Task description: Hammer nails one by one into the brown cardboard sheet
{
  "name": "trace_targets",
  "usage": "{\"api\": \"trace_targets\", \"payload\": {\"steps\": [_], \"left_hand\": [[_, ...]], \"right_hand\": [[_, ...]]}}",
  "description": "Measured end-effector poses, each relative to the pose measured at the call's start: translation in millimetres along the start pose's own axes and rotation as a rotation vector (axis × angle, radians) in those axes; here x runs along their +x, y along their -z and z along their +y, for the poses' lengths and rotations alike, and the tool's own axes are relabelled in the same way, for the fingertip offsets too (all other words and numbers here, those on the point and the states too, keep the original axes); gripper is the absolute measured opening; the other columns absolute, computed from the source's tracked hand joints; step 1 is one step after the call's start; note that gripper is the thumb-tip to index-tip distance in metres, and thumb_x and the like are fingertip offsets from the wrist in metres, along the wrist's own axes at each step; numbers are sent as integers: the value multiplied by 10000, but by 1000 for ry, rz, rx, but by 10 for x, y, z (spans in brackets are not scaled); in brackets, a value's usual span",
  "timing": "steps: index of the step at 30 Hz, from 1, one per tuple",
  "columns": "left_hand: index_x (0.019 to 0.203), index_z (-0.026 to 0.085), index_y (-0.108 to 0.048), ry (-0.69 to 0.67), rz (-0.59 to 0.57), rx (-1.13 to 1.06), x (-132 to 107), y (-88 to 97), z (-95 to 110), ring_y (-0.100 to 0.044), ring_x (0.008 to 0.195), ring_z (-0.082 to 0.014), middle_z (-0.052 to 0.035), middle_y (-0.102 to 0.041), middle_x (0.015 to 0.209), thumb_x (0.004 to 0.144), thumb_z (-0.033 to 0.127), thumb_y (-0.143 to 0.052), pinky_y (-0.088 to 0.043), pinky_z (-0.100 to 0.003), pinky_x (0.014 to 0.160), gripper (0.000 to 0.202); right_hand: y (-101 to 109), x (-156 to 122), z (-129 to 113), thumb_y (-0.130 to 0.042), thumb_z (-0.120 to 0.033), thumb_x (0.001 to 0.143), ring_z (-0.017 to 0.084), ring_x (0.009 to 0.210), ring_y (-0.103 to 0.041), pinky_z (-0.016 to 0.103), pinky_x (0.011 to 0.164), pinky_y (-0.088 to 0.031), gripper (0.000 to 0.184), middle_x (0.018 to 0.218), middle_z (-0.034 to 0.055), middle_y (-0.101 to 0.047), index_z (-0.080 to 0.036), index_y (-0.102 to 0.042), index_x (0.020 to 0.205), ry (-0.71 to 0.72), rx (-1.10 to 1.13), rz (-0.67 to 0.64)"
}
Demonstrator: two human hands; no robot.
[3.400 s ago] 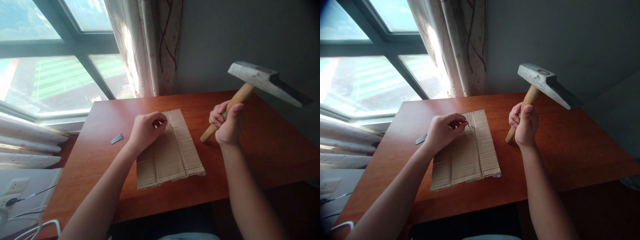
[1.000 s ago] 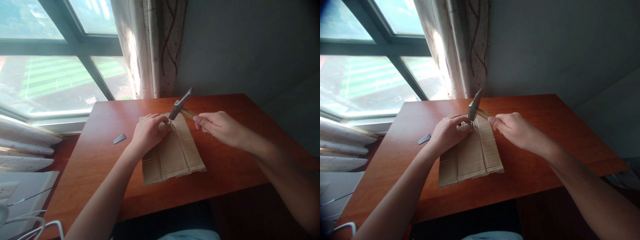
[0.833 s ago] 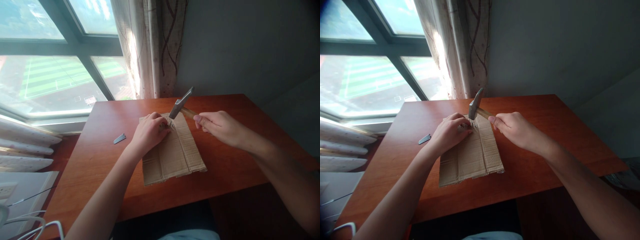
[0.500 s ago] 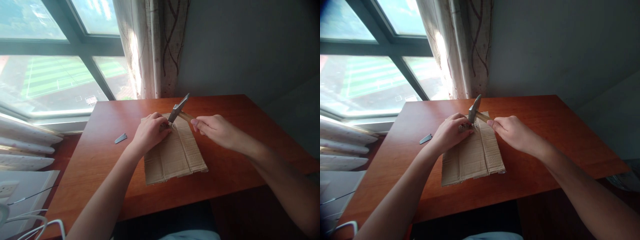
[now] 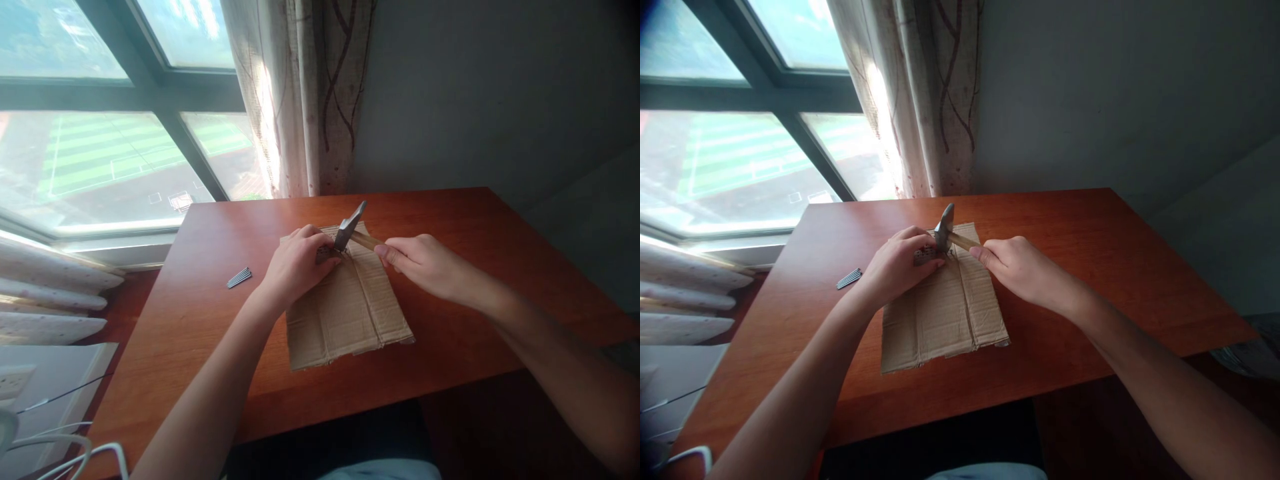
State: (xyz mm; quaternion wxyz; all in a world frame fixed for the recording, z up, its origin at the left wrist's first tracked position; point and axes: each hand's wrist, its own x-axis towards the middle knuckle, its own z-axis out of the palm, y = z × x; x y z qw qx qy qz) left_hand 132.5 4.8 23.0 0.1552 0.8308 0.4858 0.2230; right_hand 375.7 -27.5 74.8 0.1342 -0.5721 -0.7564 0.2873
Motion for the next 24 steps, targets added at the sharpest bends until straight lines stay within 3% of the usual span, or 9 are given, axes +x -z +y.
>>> {"api": "trace_targets", "payload": {"steps": [6,11,17,24], "left_hand": [[1005,241,-703,35,-23,4,1,2,1,-624,1046,-255,-54,-643,1124,848,326,-716,-522,-407,887,179],[1010,238,-702,39,-32,4,4,1,3,-624,1056,-256,-58,-642,1131,853,336,-715,-523,-410,896,186],[1004,242,-705,40,-22,4,2,6,11,-626,1041,-260,-56,-650,1114,846,333,-722,-523,-410,874,183],[1015,246,-709,19,-12,-11,-3,5,5,-628,1032,-254,-56,-653,1102,842,310,-726,-520,-408,880,185]], "right_hand": [[0,11,120,-411,-649,977,111,534,-433,286,549,-303,547,573,-24,-475,-198,-546,698,70,125,140],[-39,8,224,-412,-650,977,102,517,-418,273,520,-301,511,594,-33,-474,-207,-545,763,45,333,270],[-21,-3,87,-386,-665,976,112,533,-424,298,553,-286,574,577,-22,-474,-198,-492,659,64,27,92],[-92,12,68,-345,-643,996,125,560,-451,305,582,-286,572,595,-19,-487,-201,-490,663,35,-22,22]]}}
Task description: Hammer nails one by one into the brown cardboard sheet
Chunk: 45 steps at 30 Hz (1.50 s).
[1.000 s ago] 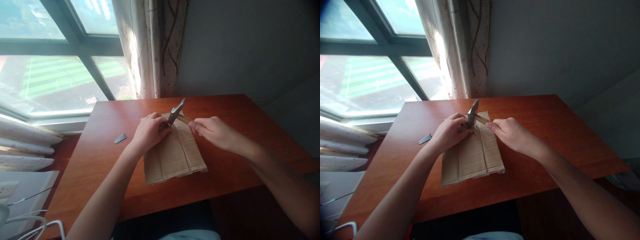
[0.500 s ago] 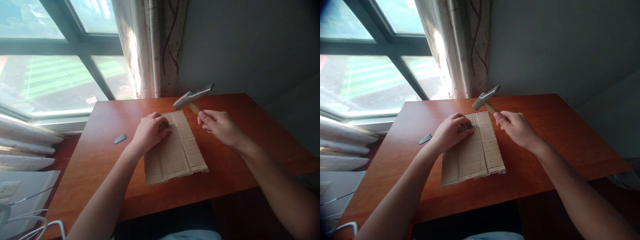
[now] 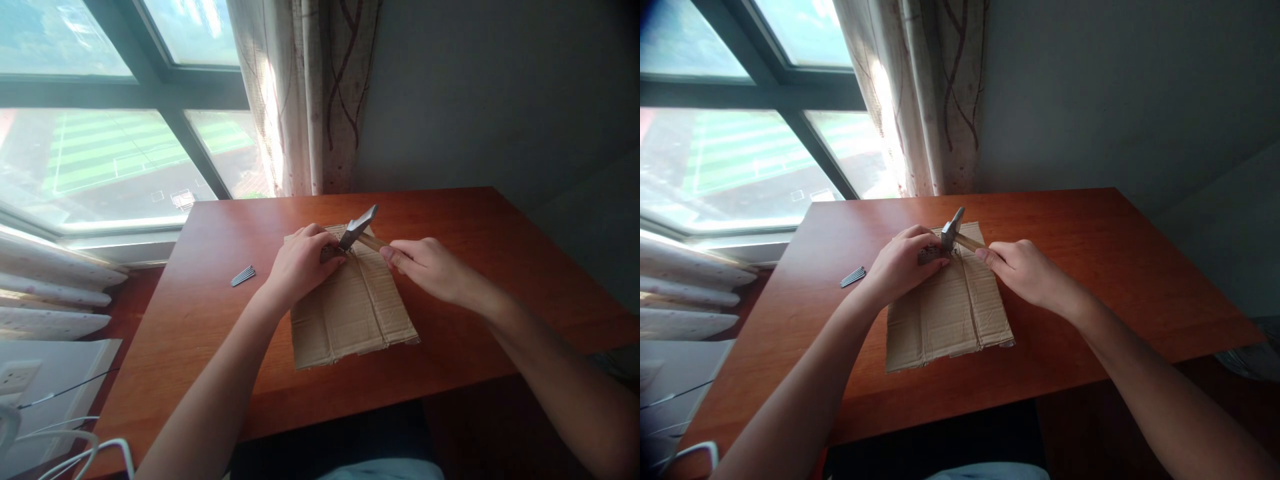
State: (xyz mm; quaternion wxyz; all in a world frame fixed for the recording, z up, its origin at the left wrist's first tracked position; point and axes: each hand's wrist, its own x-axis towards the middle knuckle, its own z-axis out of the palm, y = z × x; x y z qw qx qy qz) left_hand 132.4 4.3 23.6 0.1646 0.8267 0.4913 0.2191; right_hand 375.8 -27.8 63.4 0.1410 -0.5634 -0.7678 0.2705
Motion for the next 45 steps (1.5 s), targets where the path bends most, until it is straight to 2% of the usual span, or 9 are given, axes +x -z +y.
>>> {"api": "trace_targets", "payload": {"steps": [16,19,23,26,29,37,41,45], "left_hand": [[1027,254,-714,22,-8,-8,1,17,15,-624,1041,-256,-50,-648,1106,845,324,-721,-519,-408,877,195],[1009,248,-706,24,-14,-5,2,12,10,-624,1047,-258,-56,-647,1119,847,326,-716,-522,-415,888,180],[1000,248,-696,19,-10,-3,5,3,1,-627,1047,-254,-62,-645,1127,848,329,-711,-531,-410,884,173],[1000,244,-694,22,-13,-4,7,1,-5,-626,1053,-254,-63,-646,1132,847,330,-713,-532,-411,893,176],[993,239,-696,28,-20,-2,7,5,-3,-628,1045,-254,-63,-646,1129,844,327,-718,-531,-410,886,174],[1006,239,-695,27,-21,4,4,7,5,-627,1038,-249,-61,-643,1126,851,324,-716,-522,-409,883,178],[1002,245,-690,20,-15,7,3,7,2,-626,1044,-253,-62,-643,1124,851,332,-713,-521,-411,886,176],[1001,247,-691,18,-14,5,-6,6,8,-629,1037,-249,-61,-642,1126,850,330,-709,-524,-407,875,173]], "right_hand": [[3,-16,12,-395,-625,991,110,535,-414,296,549,-278,553,576,-28,-464,-200,-464,645,26,13,32],[20,-36,28,-418,-632,982,112,526,-415,290,535,-283,547,561,-27,-449,-199,-503,660,44,90,107],[-6,-51,115,-491,-617,962,107,520,-399,276,494,-280,476,586,-26,-450,-205,-540,727,52,352,282],[-73,-23,185,-613,-590,908,91,484,-345,271,455,-252,455,575,-41,-404,-213,-484,689,80,580,452],[-147,30,238,-654,-560,893,79,426,-298,271,419,-217,498,517,-62,-332,-226,-395,630,111,764,544],[-207,82,298,-584,-612,917,79,392,-267,269,392,-220,555,485,-71,-264,-236,-316,608,146,799,695],[-184,29,288,-577,-599,925,96,429,-330,271,415,-278,537,524,-56,-309,-234,-325,622,180,811,691],[-197,-39,304,-583,-576,931,78,404,-257,259,404,-205,558,502,-68,-257,-224,-297,605,213,889,616]]}}
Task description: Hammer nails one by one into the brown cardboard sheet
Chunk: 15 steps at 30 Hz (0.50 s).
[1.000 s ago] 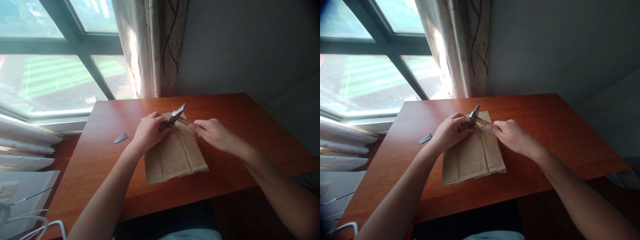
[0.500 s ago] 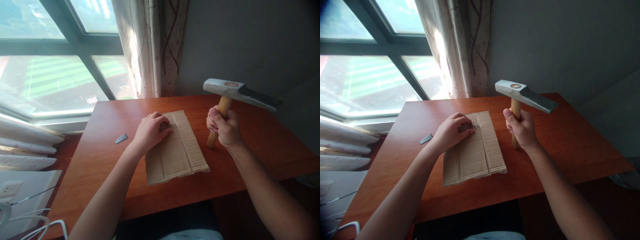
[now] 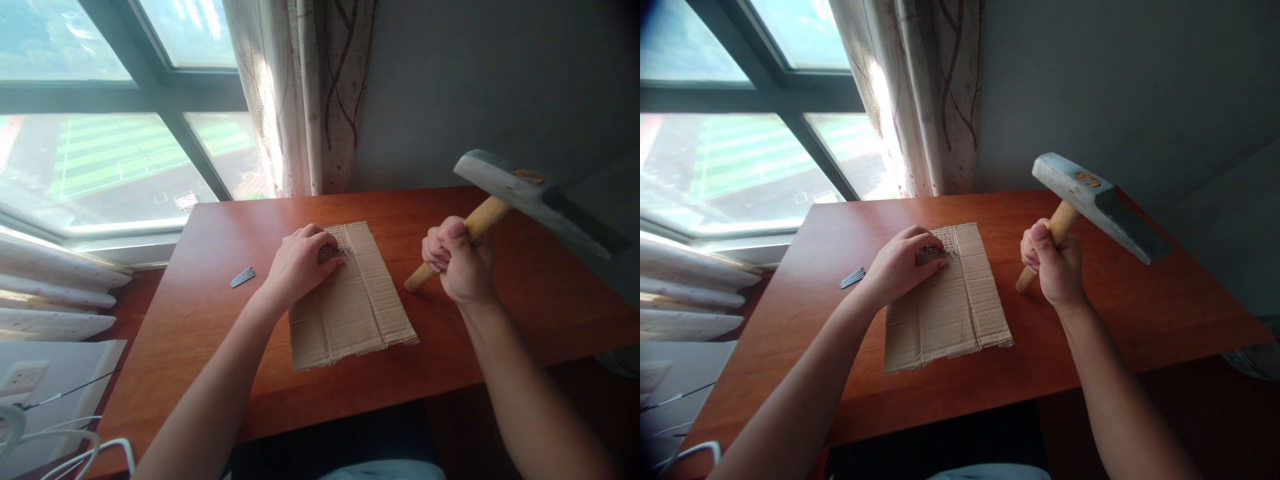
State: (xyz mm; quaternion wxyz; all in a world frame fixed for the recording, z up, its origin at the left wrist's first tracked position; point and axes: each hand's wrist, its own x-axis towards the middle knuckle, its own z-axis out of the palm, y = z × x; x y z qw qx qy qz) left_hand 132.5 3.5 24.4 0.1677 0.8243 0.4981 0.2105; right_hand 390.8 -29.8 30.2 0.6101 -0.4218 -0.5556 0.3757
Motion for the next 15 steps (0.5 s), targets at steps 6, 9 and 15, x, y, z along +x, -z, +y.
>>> {"api": "trace_targets", "payload": {"steps": [6,9,15], "left_hand": [[1022,227,-689,-16,81,-78,14,31,17,-652,912,-202,-61,-674,1077,873,305,-655,-531,-355,794,172],[1012,207,-682,-47,176,-177,-10,132,-38,-652,862,-171,-62,-696,1038,895,289,-604,-521,-301,724,163],[999,207,-676,169,227,3,-322,397,-512,-646,758,-174,-44,-718,934,916,339,-542,-491,-300,702,205]], "right_hand": [[-15,-74,31,-587,-600,917,72,383,-223,255,392,-171,584,476,-77,-233,-229,-267,599,42,-4,62],[-12,-69,42,-599,-561,927,68,386,-224,258,397,-165,572,480,-77,-233,-225,-274,598,47,29,89],[25,-35,57,-589,-517,947,70,392,-207,264,400,-153,543,498,-79,-220,-228,-271,615,41,67,118]]}}
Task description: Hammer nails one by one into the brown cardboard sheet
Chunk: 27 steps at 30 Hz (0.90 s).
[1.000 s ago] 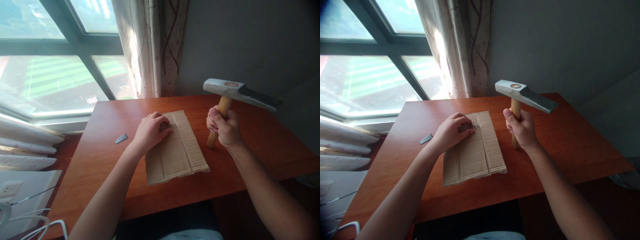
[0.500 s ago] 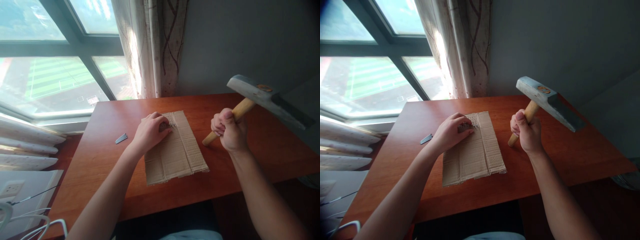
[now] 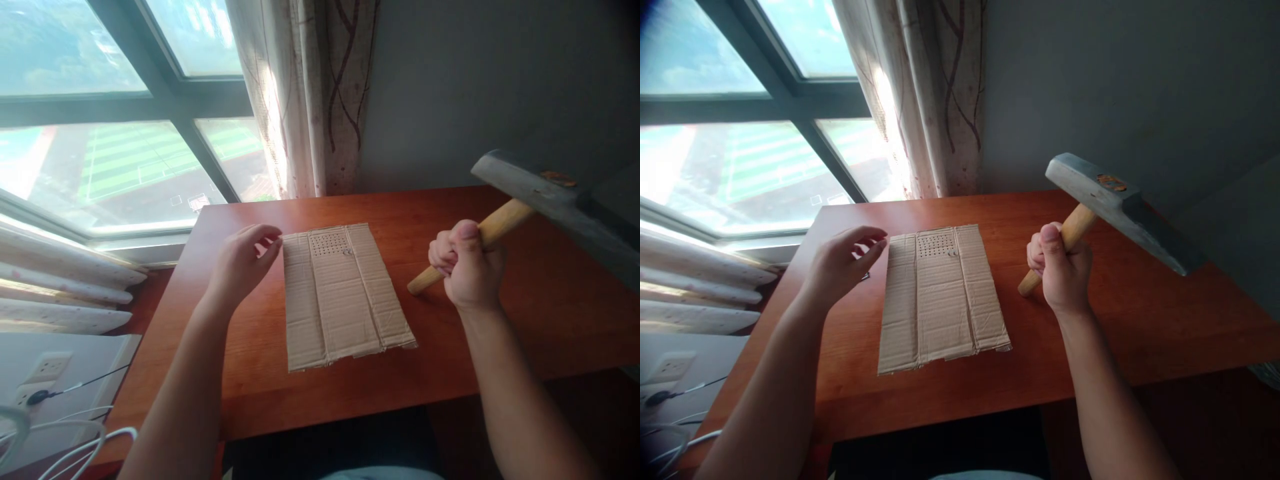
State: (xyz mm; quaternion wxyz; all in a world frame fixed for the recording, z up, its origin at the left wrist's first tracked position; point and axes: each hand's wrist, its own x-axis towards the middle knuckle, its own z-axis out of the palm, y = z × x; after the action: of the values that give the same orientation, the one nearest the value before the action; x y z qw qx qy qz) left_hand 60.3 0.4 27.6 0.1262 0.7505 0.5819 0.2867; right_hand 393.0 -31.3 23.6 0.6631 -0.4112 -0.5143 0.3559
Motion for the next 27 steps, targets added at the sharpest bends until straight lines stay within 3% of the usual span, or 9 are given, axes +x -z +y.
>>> {"api": "trace_targets", "payload": {"steps": [3,8,13,27], "left_hand": [[922,223,-686,97,-30,303,-152,97,-292,-637,740,-202,-44,-723,932,914,326,-495,-443,-322,689,217],[851,241,-673,156,-172,499,-314,167,-522,-613,746,-226,-53,-713,903,903,340,-481,-366,-315,626,222],[797,241,-672,198,-293,491,-301,203,-613,-591,738,-233,-62,-689,844,868,355,-505,-348,-319,628,214],[692,238,-623,168,-359,523,-229,146,-784,-536,677,-217,-55,-638,716,858,388,-502,-315,-311,633,254]], "right_hand": [[14,1,-5,-585,-510,949,73,390,-199,270,395,-151,537,494,-77,-218,-229,-274,614,5,-8,13],[19,14,-20,-576,-526,950,75,386,-202,267,391,-156,538,490,-78,-221,-231,-268,621,9,-20,-8],[-1,32,-29,-612,-513,933,72,383,-205,274,390,-141,537,490,-77,-221,-230,-286,615,-2,19,-8],[15,16,-16,-638,-474,929,67,384,-216,267,392,-136,522,490,-76,-237,-222,-318,602,-8,98,-1]]}}
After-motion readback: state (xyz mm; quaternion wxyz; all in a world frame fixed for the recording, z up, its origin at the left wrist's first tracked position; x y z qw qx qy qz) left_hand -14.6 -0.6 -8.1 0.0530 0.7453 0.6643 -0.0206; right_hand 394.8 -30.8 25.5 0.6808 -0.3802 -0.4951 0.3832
